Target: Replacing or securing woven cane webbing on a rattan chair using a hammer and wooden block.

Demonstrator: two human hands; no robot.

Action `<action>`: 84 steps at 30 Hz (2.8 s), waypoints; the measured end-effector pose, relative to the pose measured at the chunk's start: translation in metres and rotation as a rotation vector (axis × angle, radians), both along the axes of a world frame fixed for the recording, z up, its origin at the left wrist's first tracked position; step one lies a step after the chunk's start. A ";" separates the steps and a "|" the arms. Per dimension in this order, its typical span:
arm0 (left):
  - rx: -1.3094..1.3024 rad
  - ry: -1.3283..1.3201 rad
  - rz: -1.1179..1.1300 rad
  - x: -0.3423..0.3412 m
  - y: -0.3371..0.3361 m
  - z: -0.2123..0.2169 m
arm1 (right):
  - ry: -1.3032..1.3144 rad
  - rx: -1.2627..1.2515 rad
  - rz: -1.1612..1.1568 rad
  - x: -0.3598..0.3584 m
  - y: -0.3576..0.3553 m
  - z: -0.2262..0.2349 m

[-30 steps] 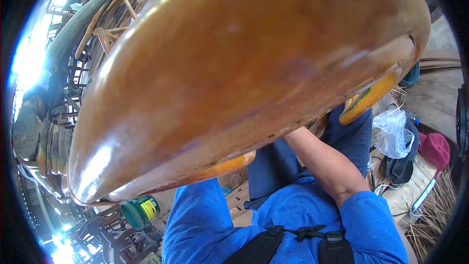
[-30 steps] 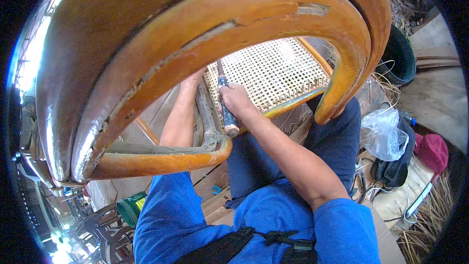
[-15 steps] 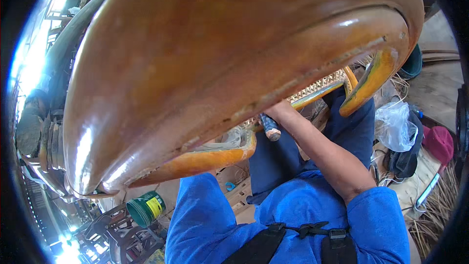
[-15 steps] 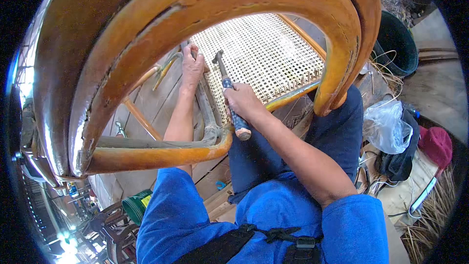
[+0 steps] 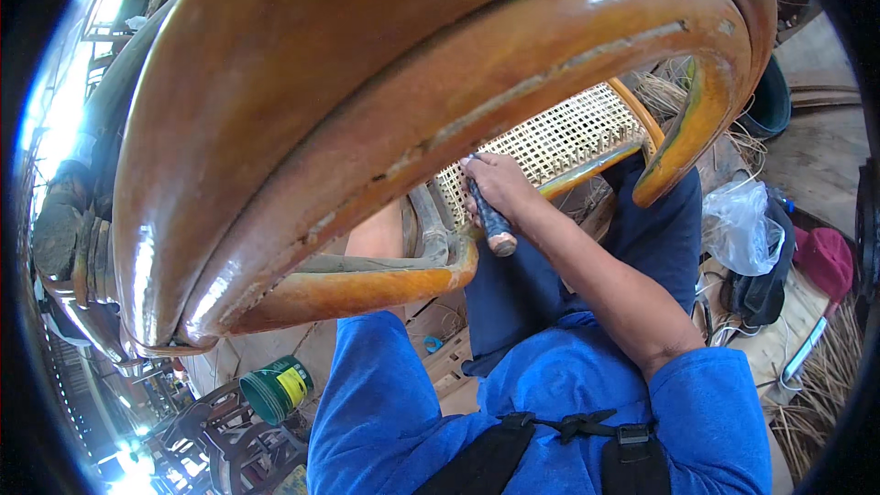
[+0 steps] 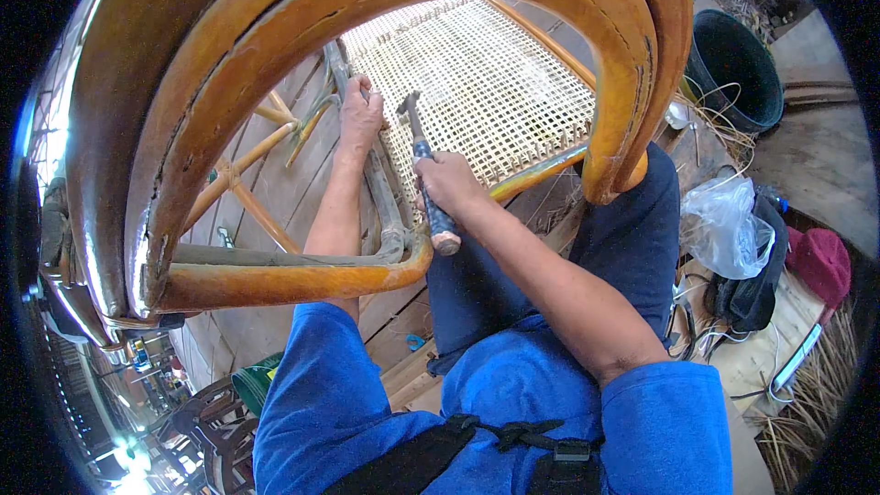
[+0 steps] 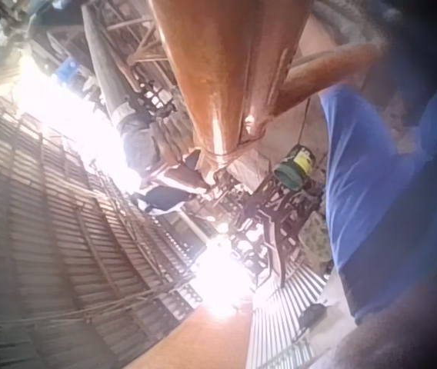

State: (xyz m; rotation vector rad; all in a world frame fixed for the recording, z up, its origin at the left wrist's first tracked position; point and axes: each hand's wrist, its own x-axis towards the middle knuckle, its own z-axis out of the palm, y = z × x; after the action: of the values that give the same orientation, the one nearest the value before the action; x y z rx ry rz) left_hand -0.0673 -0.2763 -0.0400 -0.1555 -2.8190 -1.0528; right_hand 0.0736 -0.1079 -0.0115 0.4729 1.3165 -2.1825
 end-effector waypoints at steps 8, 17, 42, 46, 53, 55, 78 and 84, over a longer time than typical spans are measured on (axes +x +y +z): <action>0.498 -0.721 0.439 -0.012 0.012 0.061 | 0.117 0.109 0.033 0.009 0.016 0.016; 0.073 0.181 -0.025 0.027 -0.002 0.005 | 0.098 0.121 0.059 0.023 0.025 0.025; 0.034 -0.005 -0.078 0.053 0.009 0.010 | 0.065 0.083 0.047 0.044 0.023 0.035; -0.061 0.115 -0.142 0.050 0.010 0.002 | -0.003 -0.015 0.071 0.047 0.026 0.031; 0.182 -0.044 0.006 0.058 0.001 0.007 | 0.097 0.103 0.139 0.059 0.033 0.035; 0.099 0.016 -0.027 0.059 0.002 0.005 | 0.088 0.079 0.135 0.061 0.033 0.034; 0.008 0.098 -0.142 0.073 0.019 0.027 | 0.063 0.072 0.004 0.071 0.032 0.043; 0.166 0.050 -0.075 0.089 0.023 0.041 | 0.123 0.174 0.138 0.084 0.050 0.048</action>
State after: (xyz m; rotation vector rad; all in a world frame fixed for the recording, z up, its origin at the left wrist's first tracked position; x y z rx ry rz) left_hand 0.0219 -0.2529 0.0009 -0.2685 -2.6855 -1.2747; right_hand 0.1573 -0.0584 0.0362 0.3071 1.5655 -2.0210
